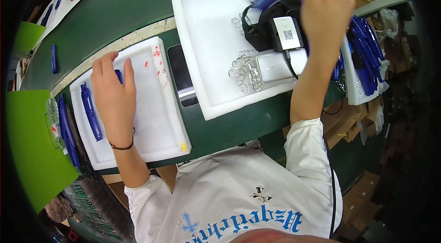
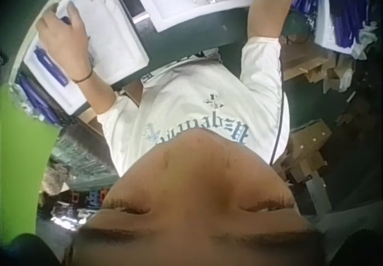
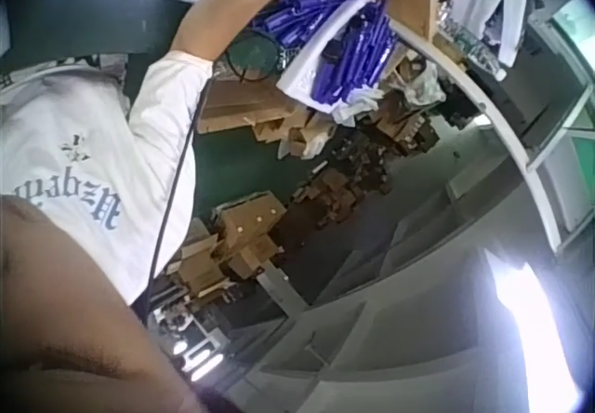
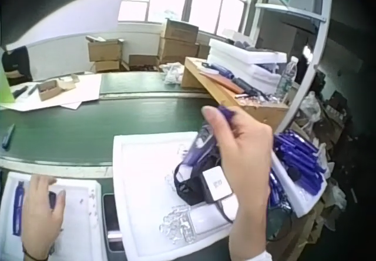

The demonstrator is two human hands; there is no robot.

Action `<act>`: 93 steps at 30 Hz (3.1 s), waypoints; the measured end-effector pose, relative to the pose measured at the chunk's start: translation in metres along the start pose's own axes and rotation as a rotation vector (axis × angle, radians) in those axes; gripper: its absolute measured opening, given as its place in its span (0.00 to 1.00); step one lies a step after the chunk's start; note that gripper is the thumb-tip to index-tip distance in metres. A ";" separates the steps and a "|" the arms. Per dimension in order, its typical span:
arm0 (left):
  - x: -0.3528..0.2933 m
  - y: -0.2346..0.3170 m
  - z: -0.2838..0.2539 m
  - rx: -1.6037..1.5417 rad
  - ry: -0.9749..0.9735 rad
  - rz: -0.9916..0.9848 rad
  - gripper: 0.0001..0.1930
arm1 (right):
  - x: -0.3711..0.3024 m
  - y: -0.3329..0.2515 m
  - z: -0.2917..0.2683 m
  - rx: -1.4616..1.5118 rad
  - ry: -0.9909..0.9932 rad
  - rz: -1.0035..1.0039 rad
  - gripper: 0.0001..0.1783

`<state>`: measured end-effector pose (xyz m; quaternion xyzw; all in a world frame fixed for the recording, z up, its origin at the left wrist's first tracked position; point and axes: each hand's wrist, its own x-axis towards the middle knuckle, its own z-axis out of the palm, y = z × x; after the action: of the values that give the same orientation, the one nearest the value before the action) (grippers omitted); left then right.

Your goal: The person assembles blue plastic housing units by hand, inserting metal springs and internal components into them at an industrial workstation.

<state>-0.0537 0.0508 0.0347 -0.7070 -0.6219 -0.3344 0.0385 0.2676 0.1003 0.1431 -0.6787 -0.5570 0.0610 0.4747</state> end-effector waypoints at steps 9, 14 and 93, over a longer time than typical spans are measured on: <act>-0.013 -0.027 -0.007 0.372 -0.490 -0.255 0.30 | 0.101 0.217 -0.019 -0.881 -0.075 0.053 0.30; -0.013 -0.036 -0.002 0.247 -0.493 -0.235 0.31 | 0.076 0.179 0.004 -0.782 -0.222 0.002 0.33; -0.014 0.014 0.002 -1.385 -0.542 -0.121 0.18 | -0.095 -0.029 0.042 0.860 -0.535 -0.297 0.14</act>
<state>-0.0404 0.0371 0.0310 -0.5917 -0.2945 -0.4653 -0.5887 0.1861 0.0447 0.0990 -0.2969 -0.6736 0.3874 0.5550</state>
